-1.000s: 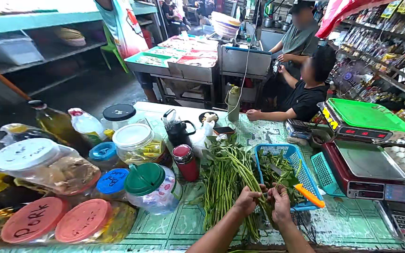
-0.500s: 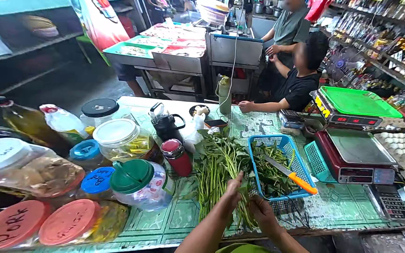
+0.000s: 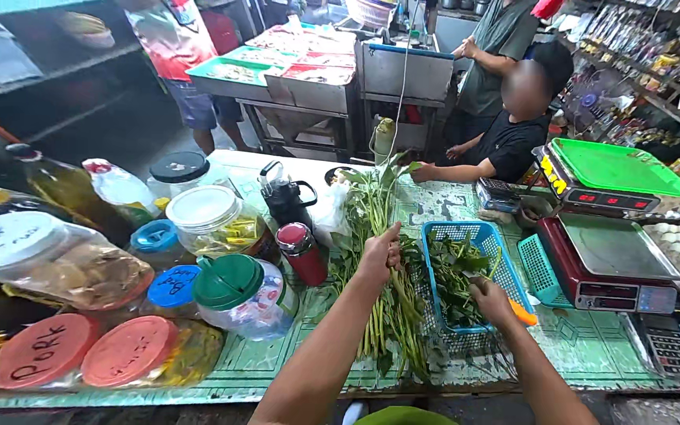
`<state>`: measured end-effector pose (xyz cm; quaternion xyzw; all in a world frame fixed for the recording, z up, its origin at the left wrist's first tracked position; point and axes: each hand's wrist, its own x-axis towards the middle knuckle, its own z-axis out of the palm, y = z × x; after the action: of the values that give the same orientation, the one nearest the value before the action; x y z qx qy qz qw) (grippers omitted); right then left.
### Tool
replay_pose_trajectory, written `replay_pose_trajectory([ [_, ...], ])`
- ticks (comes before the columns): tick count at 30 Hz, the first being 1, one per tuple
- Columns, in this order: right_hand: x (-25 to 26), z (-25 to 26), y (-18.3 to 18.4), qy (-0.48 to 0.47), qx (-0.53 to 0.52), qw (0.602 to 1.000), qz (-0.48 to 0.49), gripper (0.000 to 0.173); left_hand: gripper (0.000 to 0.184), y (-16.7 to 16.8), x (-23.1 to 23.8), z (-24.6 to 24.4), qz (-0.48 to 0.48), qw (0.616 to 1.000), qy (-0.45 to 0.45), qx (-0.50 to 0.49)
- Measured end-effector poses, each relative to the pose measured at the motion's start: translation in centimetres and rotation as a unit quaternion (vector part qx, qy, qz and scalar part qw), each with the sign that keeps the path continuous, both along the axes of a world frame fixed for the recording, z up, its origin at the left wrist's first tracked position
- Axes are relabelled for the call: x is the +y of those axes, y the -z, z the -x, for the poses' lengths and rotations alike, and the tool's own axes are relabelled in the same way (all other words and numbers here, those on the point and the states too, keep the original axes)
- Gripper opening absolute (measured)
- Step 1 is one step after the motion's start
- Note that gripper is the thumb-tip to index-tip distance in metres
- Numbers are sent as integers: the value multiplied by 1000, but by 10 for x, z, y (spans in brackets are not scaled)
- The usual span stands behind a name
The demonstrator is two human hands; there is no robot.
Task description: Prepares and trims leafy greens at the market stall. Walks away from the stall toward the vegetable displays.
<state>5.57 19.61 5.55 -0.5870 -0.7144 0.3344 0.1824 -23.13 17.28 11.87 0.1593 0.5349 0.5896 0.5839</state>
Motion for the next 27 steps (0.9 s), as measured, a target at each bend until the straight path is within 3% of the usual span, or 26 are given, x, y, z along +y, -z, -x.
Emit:
replay_pose_trajectory([
  [4,41,-30,51,66,-268,961,19,55,24,15,-20,13,43,998,4,54],
  [6,44,-49,67,77,-325,940,72,63,21,22,-30,18,53,997,-6,63],
  [9,47,-70,66,91,-299,944,104,52,17,31,-43,26,35,997,-5,73],
  [14,42,-94,32,134,-233,962,54,47,18,36,-68,40,10,996,-17,89],
  [18,54,-99,61,158,-217,963,19,49,19,42,-74,37,13,996,-34,84],
  [21,55,-96,90,135,-182,972,-65,48,18,47,-73,34,15,996,-32,77],
  [24,20,-94,76,106,-167,968,-155,35,18,49,-75,39,14,996,-32,77],
  [27,-36,-92,44,96,-267,955,83,38,19,49,-78,47,17,996,-45,75],
])
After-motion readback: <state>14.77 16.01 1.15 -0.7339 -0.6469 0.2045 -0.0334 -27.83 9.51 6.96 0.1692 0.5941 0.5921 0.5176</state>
